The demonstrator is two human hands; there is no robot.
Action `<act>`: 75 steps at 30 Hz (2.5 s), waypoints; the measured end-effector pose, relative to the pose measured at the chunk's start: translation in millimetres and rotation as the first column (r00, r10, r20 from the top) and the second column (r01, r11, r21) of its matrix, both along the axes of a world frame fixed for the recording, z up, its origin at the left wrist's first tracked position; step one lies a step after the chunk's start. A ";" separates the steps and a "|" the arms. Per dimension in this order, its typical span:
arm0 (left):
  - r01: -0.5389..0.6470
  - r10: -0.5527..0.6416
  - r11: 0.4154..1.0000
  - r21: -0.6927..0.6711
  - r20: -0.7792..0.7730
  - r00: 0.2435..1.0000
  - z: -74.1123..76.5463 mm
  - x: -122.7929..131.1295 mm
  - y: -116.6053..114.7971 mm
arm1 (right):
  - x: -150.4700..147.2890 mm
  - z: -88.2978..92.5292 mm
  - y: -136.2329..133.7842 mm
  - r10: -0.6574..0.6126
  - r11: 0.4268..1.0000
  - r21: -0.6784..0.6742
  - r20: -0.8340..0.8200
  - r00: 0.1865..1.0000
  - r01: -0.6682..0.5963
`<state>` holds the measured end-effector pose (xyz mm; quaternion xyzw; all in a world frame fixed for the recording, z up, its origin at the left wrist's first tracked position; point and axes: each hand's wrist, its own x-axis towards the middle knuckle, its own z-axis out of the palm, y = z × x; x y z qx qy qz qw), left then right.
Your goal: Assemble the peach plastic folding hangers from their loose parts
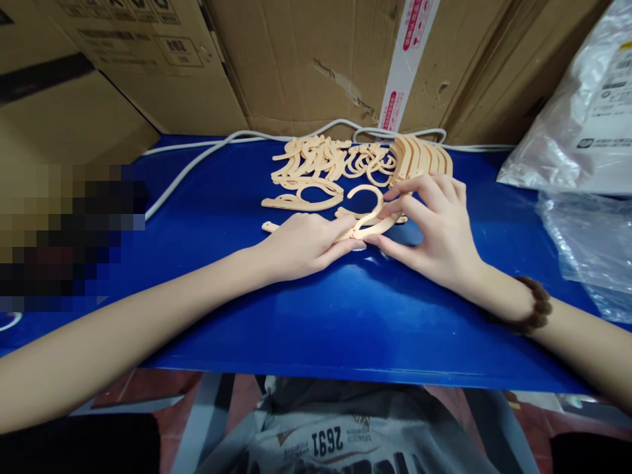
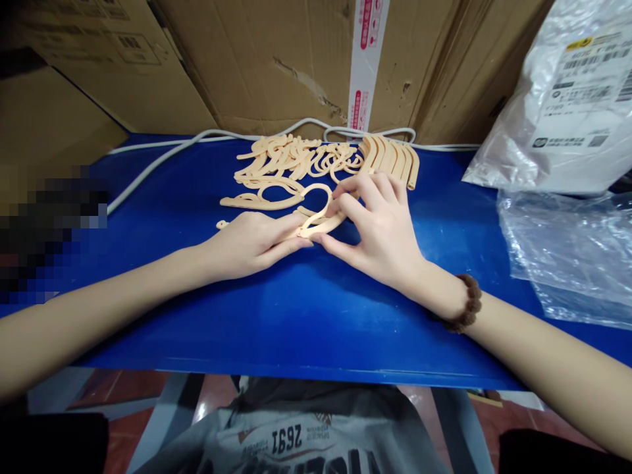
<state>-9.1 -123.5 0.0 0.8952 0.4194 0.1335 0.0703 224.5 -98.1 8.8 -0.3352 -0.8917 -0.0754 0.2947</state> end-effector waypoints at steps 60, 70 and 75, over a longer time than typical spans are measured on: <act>0.230 -0.232 0.919 0.319 -0.032 0.972 -7.3 0.0 4.7 | 17.6 -27.3 44.8 -0.093 0.909 -0.396 -0.496 0.863 -0.129; 0.157 -0.058 0.843 0.515 -0.203 0.977 20.1 1.6 -13.7 | 18.0 -22.1 44.6 -0.173 0.913 -0.407 -0.448 0.877 -0.027; 0.161 -0.053 0.818 0.552 -0.207 0.977 16.9 3.6 -12.6 | 18.1 -22.7 44.9 -0.170 0.915 -0.403 -0.388 0.906 -0.001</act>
